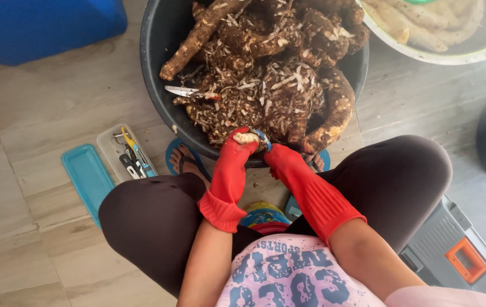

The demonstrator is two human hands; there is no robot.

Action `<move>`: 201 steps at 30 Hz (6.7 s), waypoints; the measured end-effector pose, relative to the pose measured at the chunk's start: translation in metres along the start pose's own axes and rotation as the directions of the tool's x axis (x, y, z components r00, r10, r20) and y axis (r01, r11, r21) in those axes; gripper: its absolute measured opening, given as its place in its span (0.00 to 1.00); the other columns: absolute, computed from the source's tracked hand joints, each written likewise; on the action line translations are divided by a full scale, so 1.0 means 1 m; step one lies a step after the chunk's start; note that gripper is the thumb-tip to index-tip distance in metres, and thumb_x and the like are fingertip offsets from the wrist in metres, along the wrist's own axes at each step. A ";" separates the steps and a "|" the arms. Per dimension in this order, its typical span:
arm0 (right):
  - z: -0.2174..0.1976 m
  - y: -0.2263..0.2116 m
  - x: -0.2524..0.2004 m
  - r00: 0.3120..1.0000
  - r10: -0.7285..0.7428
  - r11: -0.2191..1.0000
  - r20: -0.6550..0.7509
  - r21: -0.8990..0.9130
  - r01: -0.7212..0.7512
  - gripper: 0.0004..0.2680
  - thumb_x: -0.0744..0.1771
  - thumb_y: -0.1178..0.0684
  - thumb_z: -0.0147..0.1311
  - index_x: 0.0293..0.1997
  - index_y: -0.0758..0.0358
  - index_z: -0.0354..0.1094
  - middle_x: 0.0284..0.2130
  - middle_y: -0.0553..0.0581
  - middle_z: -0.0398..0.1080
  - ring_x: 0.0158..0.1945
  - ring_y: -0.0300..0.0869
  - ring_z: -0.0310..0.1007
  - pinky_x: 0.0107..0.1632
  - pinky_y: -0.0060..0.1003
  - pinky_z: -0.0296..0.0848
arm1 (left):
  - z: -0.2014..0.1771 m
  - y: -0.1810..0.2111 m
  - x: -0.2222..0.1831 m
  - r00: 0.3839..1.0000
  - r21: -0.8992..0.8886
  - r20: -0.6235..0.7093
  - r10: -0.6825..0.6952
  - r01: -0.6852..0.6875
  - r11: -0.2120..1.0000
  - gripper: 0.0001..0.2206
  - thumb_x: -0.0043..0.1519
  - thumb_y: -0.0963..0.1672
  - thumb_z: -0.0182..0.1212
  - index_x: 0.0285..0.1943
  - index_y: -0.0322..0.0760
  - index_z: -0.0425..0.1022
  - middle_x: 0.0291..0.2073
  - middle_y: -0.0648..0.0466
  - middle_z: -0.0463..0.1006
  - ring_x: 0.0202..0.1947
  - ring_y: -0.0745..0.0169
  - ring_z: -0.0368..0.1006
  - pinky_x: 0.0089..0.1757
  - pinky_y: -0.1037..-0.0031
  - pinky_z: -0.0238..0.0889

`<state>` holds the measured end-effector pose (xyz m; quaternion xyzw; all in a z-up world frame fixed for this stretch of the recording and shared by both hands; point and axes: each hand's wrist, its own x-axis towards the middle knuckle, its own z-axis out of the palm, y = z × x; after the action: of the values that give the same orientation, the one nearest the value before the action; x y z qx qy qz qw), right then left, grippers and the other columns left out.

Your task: Peeling the skin off cassava roots using a hand peeler while wearing protective gloves.

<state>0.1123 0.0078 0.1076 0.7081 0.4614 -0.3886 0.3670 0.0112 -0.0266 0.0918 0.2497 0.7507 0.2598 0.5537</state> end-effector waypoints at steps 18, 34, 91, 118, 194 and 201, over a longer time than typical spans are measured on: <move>-0.042 -0.002 -0.086 0.890 -0.394 0.829 -0.229 0.329 0.452 0.22 0.67 0.28 0.37 0.56 0.56 0.61 0.43 0.65 0.78 0.51 0.54 0.79 0.52 0.57 0.77 | -0.024 0.071 -0.014 0.805 -0.657 -0.440 0.397 -0.590 0.469 0.25 0.70 0.50 0.56 0.18 0.33 0.71 0.24 0.39 0.83 0.44 0.52 0.83 0.50 0.72 0.72; -0.022 0.002 -0.038 0.804 -0.426 0.771 -0.416 0.298 0.563 0.16 0.68 0.37 0.42 0.52 0.58 0.58 0.42 0.70 0.75 0.52 0.61 0.77 0.51 0.56 0.77 | -0.050 0.116 -0.064 0.872 -0.818 -0.484 -0.069 -0.423 0.390 0.23 0.61 0.51 0.61 0.18 0.29 0.75 0.26 0.41 0.83 0.46 0.48 0.83 0.53 0.62 0.73; -0.099 0.029 -0.118 0.692 -0.570 0.142 -0.444 0.776 0.615 0.16 0.69 0.36 0.54 0.38 0.61 0.74 0.08 0.65 0.64 0.11 0.50 0.70 0.24 0.37 0.75 | -0.060 0.127 0.001 0.897 -0.945 -0.155 0.413 -0.256 0.202 0.27 0.63 0.51 0.71 0.70 0.47 0.67 0.57 0.42 0.78 0.59 0.46 0.75 0.61 0.53 0.68; -0.094 0.043 -0.008 0.161 -0.782 0.493 -0.602 -0.440 0.750 0.10 0.63 0.39 0.60 0.38 0.47 0.65 0.23 0.55 0.70 0.30 0.54 0.75 0.33 0.45 0.74 | -0.057 0.113 0.084 0.705 -0.734 0.662 0.257 0.538 0.415 0.37 0.53 0.59 0.68 0.65 0.31 0.70 0.55 0.36 0.78 0.53 0.37 0.78 0.53 0.52 0.75; -0.114 0.030 -0.124 0.794 -0.422 0.645 -0.437 0.471 0.602 0.15 0.67 0.32 0.45 0.34 0.50 0.68 0.13 0.51 0.71 0.17 0.42 0.76 0.37 0.34 0.75 | -0.053 0.183 -0.029 0.922 -0.914 -0.387 0.006 -0.384 0.134 0.33 0.53 0.42 0.77 0.66 0.36 0.60 0.47 0.36 0.80 0.48 0.37 0.81 0.53 0.49 0.76; -0.113 0.024 -0.123 0.714 -0.375 0.476 -0.591 0.539 0.695 0.14 0.69 0.32 0.44 0.36 0.48 0.68 0.14 0.47 0.72 0.18 0.40 0.77 0.35 0.32 0.74 | -0.050 0.170 -0.025 0.966 -0.953 -0.257 0.032 -0.259 0.155 0.33 0.52 0.44 0.78 0.64 0.39 0.63 0.52 0.42 0.79 0.52 0.42 0.78 0.53 0.44 0.74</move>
<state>0.1256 0.0546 0.2699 0.6681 0.5306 -0.4846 -0.1931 -0.0153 0.0771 0.2355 -0.1180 0.4245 0.7540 0.4873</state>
